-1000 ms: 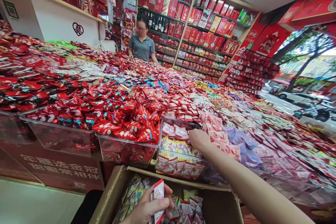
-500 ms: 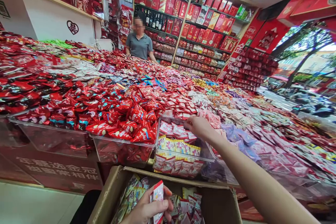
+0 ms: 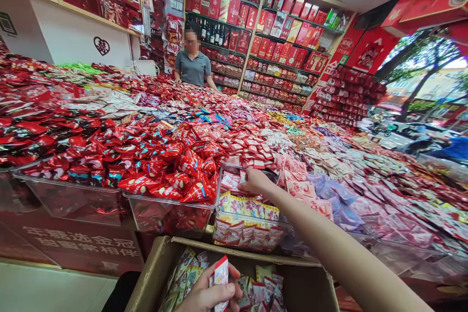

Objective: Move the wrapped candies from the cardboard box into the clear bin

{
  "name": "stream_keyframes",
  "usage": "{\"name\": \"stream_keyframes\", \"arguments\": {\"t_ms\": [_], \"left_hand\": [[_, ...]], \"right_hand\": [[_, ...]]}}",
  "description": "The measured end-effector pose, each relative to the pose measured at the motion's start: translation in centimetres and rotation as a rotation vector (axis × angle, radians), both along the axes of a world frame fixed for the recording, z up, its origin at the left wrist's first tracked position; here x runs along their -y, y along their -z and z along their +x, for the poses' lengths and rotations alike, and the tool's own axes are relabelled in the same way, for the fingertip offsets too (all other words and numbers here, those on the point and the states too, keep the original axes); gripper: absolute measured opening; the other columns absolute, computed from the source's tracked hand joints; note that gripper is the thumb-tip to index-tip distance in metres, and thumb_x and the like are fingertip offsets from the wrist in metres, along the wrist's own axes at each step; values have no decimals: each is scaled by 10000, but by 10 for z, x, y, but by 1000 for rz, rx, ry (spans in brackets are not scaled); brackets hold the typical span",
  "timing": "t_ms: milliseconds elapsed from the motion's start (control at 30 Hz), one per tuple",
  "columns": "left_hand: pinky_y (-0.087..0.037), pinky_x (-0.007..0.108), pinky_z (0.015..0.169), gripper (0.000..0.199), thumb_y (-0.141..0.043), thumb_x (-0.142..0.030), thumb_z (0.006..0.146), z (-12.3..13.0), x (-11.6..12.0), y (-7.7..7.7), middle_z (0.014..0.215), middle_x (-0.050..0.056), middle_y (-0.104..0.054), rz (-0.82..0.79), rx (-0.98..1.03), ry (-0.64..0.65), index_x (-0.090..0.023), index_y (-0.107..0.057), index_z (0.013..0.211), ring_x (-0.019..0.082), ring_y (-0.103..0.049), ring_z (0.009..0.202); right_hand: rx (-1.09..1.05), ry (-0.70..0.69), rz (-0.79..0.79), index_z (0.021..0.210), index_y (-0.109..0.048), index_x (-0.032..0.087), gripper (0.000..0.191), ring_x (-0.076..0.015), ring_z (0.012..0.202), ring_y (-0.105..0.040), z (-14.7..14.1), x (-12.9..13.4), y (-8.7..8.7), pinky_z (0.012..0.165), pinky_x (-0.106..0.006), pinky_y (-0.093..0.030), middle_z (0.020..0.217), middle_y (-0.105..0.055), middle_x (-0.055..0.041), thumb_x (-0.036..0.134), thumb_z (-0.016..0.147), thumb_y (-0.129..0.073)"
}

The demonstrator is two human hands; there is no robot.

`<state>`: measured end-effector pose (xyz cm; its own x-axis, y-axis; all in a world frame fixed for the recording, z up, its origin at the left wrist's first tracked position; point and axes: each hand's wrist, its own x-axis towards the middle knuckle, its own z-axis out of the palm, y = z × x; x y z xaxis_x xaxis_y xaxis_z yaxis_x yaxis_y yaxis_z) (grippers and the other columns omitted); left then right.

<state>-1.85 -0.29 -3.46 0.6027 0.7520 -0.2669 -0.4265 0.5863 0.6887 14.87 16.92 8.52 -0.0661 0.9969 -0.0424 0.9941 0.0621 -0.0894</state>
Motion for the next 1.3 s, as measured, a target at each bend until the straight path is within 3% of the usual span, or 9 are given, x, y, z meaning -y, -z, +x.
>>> {"name": "stream_keyframes", "arguments": {"t_ms": [200,400,600,833,967,1100,1300], "left_hand": [[-349,177,453,273,-691,-262,608,-1,1,-3,677,42,-644,-2,-27,-6,-154,-565,824,132,-593,536],[-382,195,507,293,-702,-279,590,0,0,0,664,39,-647,26,-28,-13,-151,-563,813,124,-591,522],[-388,197,519,294,-701,-290,594,0,2,0,672,37,-646,46,-17,5,-147,-560,810,126,-596,534],[-327,168,445,309,-701,-281,597,0,2,3,684,43,-644,39,-22,19,-145,-554,833,122,-586,531],[-330,178,457,311,-706,-285,589,1,2,5,677,37,-642,38,2,17,-150,-554,824,123,-585,530],[-346,192,477,313,-708,-288,585,1,2,5,673,36,-641,38,-1,21,-151,-554,821,129,-584,533],[-327,169,447,294,-703,-275,599,-1,2,-1,680,36,-637,32,-18,31,-151,-550,818,124,-586,539]], "right_hand": [[-79,64,-3,889,-541,121,413,-188,817,-552,-6,1,3,570,-209,-381,915,-605,-100,328,563,-687],[-111,54,-19,833,-561,159,225,-104,670,-566,10,1,-9,497,-157,-353,792,-633,-12,238,636,-635],[39,114,-2,807,-605,119,156,-189,792,-581,36,8,-24,571,-213,-376,855,-643,-99,151,656,-581],[182,61,-68,746,-659,109,168,-229,764,-606,35,17,-5,731,-307,-392,760,-665,-134,58,641,-538],[204,-16,13,880,-626,74,228,-236,844,-582,34,20,1,728,-293,-395,897,-633,-171,90,742,-445],[188,-144,60,924,-609,114,236,-194,949,-530,32,19,5,797,-232,-360,954,-616,-116,208,796,-435],[221,-169,20,881,-622,77,247,-216,871,-564,36,14,11,720,-238,-388,923,-623,-140,240,705,-564]]}}
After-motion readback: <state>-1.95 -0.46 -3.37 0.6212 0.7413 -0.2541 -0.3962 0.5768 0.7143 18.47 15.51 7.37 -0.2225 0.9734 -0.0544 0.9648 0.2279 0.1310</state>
